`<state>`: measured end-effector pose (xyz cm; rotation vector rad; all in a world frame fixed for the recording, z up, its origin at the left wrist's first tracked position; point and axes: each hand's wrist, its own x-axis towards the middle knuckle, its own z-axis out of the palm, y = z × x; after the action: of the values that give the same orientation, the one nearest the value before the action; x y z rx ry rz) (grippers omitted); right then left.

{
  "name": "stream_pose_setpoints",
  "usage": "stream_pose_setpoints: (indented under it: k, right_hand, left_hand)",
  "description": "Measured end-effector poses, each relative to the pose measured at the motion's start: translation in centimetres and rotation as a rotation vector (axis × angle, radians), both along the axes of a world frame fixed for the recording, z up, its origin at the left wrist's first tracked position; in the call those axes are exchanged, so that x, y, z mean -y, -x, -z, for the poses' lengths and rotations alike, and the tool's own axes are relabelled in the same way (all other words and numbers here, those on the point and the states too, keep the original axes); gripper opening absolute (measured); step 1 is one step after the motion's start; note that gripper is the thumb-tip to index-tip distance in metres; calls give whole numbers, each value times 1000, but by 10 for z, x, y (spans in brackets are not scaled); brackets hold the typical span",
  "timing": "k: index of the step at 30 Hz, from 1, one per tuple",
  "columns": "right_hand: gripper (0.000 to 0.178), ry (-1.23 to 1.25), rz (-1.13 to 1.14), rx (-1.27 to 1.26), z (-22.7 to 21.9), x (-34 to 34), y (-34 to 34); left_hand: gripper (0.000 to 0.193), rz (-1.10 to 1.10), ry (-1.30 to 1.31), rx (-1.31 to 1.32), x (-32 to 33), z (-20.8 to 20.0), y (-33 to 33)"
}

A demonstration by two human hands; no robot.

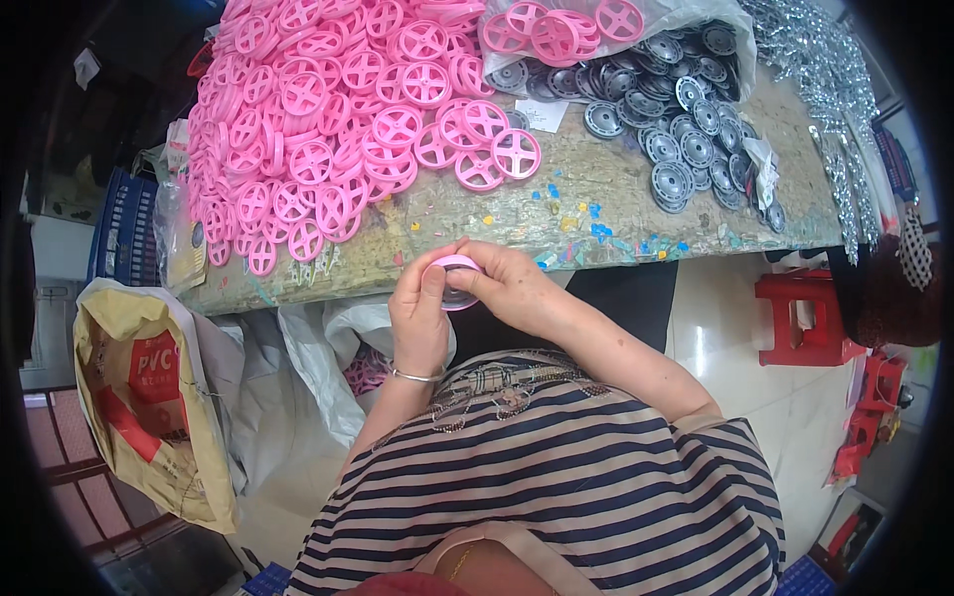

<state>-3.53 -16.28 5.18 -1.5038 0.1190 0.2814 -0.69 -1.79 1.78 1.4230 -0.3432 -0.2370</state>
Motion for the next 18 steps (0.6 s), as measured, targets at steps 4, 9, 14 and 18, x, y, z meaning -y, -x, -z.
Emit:
stream_pose_setpoints:
  k: [4, 9, 14, 18]
  right_hand:
    - [26, 9, -63, 82, 13, 0, -3]
    - [63, 719, 257, 510, 37, 52, -43]
    - [71, 1108, 390, 619, 55, 86, -79]
    - [62, 1079, 261, 513, 57, 100, -85]
  left_hand:
    - [27, -14, 1, -50, -10, -3, 4]
    - [28, -404, -172, 23, -76, 13, 16]
    - [28, -463, -657, 60, -167, 57, 34]
    - [27, -469, -1105, 434, -191, 93, 34]
